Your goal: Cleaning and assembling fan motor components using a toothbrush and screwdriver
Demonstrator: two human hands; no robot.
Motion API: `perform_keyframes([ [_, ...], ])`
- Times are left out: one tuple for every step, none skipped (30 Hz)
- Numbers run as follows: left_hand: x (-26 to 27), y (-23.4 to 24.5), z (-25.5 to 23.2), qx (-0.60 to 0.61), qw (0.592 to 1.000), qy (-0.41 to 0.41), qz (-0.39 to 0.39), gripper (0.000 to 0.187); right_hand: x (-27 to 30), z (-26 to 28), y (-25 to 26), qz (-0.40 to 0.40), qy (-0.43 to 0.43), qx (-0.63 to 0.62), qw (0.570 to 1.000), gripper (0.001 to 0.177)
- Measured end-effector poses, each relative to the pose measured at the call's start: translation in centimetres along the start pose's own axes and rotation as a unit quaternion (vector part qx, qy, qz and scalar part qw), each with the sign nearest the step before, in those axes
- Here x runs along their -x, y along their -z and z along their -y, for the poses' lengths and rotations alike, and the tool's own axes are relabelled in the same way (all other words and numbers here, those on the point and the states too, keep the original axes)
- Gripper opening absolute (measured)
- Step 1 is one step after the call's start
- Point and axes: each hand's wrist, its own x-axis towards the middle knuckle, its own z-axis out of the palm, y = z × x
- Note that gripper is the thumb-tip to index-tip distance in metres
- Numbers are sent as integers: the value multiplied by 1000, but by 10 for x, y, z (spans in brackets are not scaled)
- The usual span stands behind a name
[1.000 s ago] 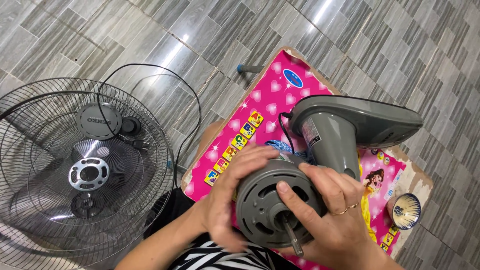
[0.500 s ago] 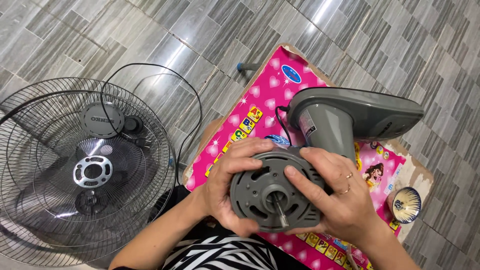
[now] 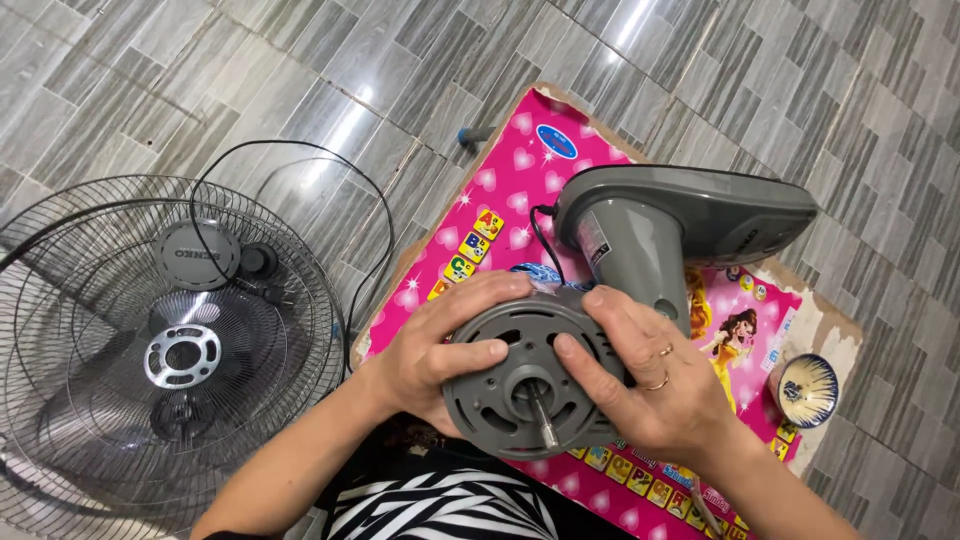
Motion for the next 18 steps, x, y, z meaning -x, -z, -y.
perform_keyframes([
  [1, 0, 1, -12, 1000, -5, 2, 79, 1, -1, -2, -11, 5, 14, 1000, 36],
  [3, 0, 1, -24, 1000, -10, 3, 79, 2, -1, -3, -22, 10, 29, 999, 34],
  [4, 0, 3, -26, 1000, -10, 3, 79, 4, -1, -4, -23, 12, 28, 999, 34],
  [5, -1, 5, -32, 999, -15, 3, 77, 5, -1, -4, -16, 10, 38, 999, 36],
  [5, -2, 8, -35, 999, -20, 4, 75, 8, -1, -4, -9, 6, 50, 999, 38],
  [4, -2, 7, -34, 999, -21, 4, 75, 7, -1, -3, -9, 5, 51, 999, 38],
  [3, -1, 7, -34, 999, -22, 8, 79, 8, 0, -2, -1, -12, 45, 999, 40],
  [1, -1, 6, -35, 999, -22, 12, 83, 8, 1, -1, 6, -30, 40, 999, 43],
  [2, 1, 7, -33, 999, -25, 13, 83, 9, -3, 0, 5, -32, 42, 999, 43],
  [3, 2, 8, -33, 999, -23, 9, 78, 10, -8, 1, 15, -27, -6, 1000, 66],
  [2, 4, 10, -31, 999, -23, 6, 72, 12, -12, 3, 23, -22, -52, 998, 91],
  [4, 6, 9, -29, 999, -27, 8, 72, 5, -14, 5, 21, -25, -48, 998, 91],
  [5, 9, 8, -31, 999, -6, 12, 78, -1, -16, 7, 22, -24, -54, 998, 90],
  [6, 12, 7, -33, 999, 14, 16, 84, -8, -17, 9, 23, -22, -61, 998, 91],
  [4, 17, 3, -32, 999, 12, 20, 84, -15, -14, 11, 20, -25, -59, 998, 91],
  [3, 21, 0, -67, 997, 26, 25, 91, -21, -11, 14, 11, -38, -63, 997, 89],
  [0, 26, -4, -105, 993, 40, 30, 100, -28, -9, 16, 2, -50, -68, 996, 88],
  [-7, 30, -12, -106, 993, 37, 33, 100, -35, -11, 16, -2, -51, -66, 996, 88],
])
